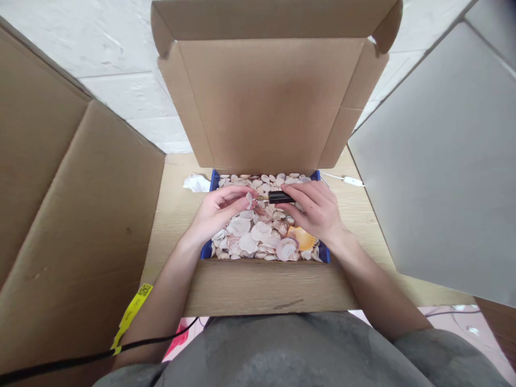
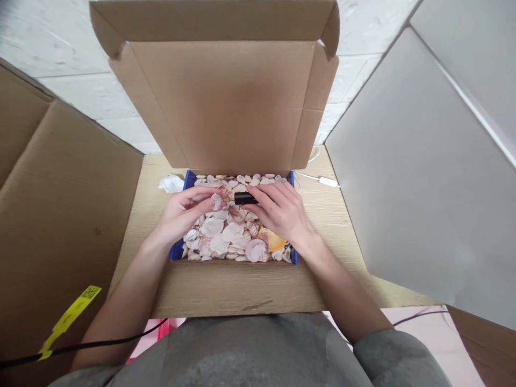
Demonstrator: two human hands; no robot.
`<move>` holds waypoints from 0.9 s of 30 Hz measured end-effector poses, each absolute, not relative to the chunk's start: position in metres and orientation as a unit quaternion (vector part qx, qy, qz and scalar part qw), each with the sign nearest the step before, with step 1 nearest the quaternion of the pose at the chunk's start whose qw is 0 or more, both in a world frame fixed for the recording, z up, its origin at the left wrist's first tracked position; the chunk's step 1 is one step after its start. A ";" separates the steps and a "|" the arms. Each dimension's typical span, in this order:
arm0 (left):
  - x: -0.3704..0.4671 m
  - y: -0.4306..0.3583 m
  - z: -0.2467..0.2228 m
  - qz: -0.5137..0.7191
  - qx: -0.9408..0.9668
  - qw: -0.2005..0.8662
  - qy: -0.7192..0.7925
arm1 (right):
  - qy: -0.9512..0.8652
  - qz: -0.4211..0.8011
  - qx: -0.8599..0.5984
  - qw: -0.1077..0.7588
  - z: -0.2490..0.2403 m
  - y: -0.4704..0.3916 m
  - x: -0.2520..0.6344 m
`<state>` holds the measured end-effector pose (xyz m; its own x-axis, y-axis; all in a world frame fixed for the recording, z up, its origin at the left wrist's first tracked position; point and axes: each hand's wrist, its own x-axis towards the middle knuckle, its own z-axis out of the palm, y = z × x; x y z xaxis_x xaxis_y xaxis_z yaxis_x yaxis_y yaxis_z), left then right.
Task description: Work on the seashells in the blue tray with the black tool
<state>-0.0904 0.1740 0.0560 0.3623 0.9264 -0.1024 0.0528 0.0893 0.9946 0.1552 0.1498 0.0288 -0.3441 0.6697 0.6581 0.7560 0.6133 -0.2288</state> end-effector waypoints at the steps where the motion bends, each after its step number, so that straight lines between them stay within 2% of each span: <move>1: -0.091 0.174 0.056 0.371 0.558 0.606 0.428 | -0.815 -0.060 -0.439 0.374 0.028 0.150 0.156; 12: -0.091 0.176 0.050 0.424 0.527 0.602 0.424 | -0.796 -0.078 -0.458 0.389 0.028 0.151 0.155; 19: -0.094 0.176 0.048 0.403 0.524 0.626 0.414 | -0.803 -0.069 -0.461 0.372 0.029 0.151 0.155; 27: -0.095 0.177 0.050 0.397 0.572 0.583 0.418 | -0.805 -0.069 -0.463 0.366 0.029 0.152 0.156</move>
